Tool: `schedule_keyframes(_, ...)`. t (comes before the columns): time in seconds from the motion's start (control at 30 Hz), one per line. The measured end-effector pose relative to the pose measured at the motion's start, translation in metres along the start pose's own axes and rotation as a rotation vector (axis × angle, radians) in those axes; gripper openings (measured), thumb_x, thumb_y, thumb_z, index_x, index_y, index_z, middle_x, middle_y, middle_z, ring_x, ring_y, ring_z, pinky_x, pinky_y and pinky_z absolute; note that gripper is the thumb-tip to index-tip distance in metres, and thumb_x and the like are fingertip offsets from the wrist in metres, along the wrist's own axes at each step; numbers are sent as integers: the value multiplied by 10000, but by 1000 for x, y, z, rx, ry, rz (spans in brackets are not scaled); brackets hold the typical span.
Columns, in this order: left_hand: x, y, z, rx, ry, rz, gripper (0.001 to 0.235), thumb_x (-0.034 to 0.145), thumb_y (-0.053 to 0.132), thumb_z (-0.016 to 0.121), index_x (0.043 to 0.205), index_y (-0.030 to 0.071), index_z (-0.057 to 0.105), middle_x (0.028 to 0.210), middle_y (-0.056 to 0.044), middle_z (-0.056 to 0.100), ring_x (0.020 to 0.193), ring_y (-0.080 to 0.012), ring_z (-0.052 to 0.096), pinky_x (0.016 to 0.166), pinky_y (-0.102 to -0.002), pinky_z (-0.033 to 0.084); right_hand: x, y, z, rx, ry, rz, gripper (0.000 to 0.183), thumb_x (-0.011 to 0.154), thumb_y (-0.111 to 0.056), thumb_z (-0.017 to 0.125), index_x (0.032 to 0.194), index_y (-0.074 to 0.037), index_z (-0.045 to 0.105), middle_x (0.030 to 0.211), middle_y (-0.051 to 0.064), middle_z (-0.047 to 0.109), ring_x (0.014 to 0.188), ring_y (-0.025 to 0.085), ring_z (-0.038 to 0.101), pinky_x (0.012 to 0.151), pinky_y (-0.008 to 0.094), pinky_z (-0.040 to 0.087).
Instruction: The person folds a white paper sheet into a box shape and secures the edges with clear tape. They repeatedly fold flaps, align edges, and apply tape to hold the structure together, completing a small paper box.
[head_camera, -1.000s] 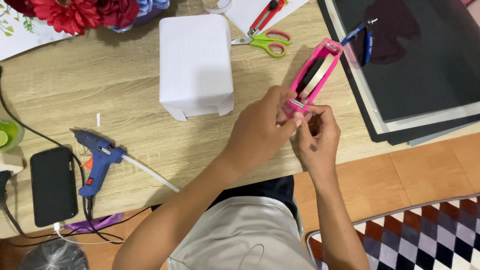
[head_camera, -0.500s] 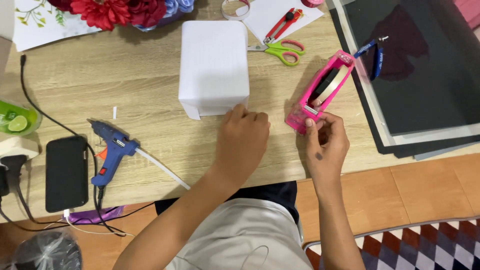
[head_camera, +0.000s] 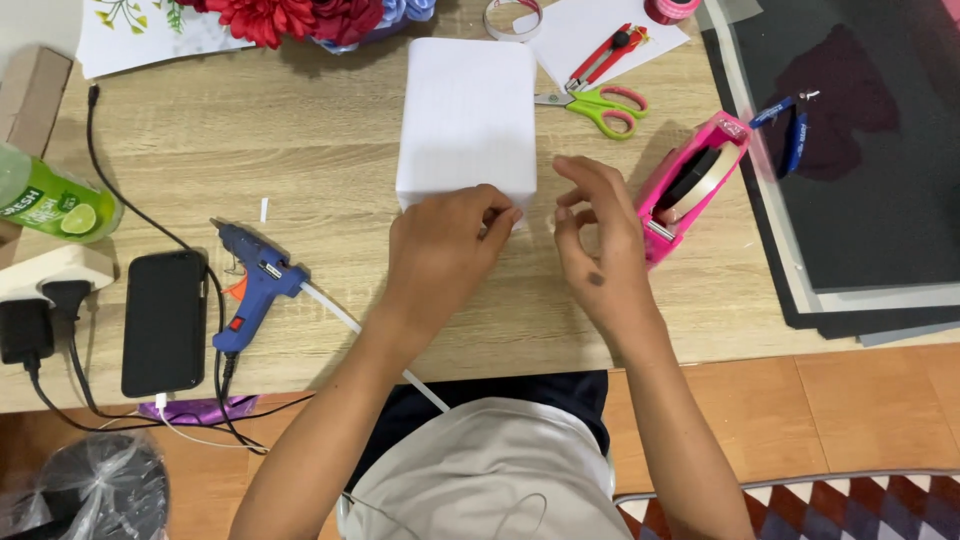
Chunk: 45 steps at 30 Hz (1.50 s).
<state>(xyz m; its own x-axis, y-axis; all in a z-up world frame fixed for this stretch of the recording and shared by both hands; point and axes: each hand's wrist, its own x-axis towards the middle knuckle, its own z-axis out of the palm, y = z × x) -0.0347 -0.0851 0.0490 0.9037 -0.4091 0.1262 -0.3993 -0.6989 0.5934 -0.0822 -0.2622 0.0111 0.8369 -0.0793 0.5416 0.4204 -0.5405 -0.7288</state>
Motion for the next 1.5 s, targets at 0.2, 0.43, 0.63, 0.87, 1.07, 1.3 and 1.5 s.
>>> schedule_keyframes(0.2,-2,2,-1,43,50,26,221,998,301,616,998,145,773,814,-48,768,722,-218,751,607,-340,574,13,-8,1,48,-139,21,365,987,19,520,1331,0,639,1389,209,584,1034,345,661,820,427,570)
schedule_keyframes(0.43,-3,2,0,94,60,47,214,999,282,627,1017,124,771,810,-65,768,755,-244,755,608,-352,585,20,-9,5,39,-77,30,230,1036,-139,646,1219,-10,700,1285,179,642,972,316,700,764,401,602)
schedule_keyframes(0.63,-3,0,0,76,17,17,222,996,281,612,995,136,780,800,-54,767,756,-243,757,613,-364,585,22,2,11,8,-29,10,163,1012,-94,706,1150,-8,721,1239,142,658,940,287,721,732,384,610)
schedule_keyframes(0.87,-9,-7,8,25,152,15,184,973,282,676,947,131,779,737,-46,764,682,-251,755,621,-378,584,23,9,16,-1,-51,-51,101,1027,-64,686,1094,7,713,1370,193,651,1121,379,688,792,432,601)
schedule_keyframes(1.07,-8,-16,21,-50,287,73,127,953,201,727,887,99,764,672,-58,744,621,-247,739,591,-339,570,22,13,17,18,-64,-60,92,1035,-78,685,1075,4,702,1333,168,691,1140,348,698,775,375,613)
schedule_keyframes(1.3,-2,-18,32,-73,350,41,190,966,228,723,824,104,748,552,-32,681,496,-174,687,499,-258,511,21,16,19,21,-49,-102,74,1034,-54,686,1046,19,682,1320,176,696,1129,340,709,749,353,624)
schedule_keyframes(1.5,-6,-13,25,-151,329,25,152,954,167,730,838,72,754,583,-66,700,522,-177,701,508,-242,530,21,19,18,26,-56,-106,81,1042,-47,667,1053,31,684,1334,175,686,1139,343,694,734,341,633)
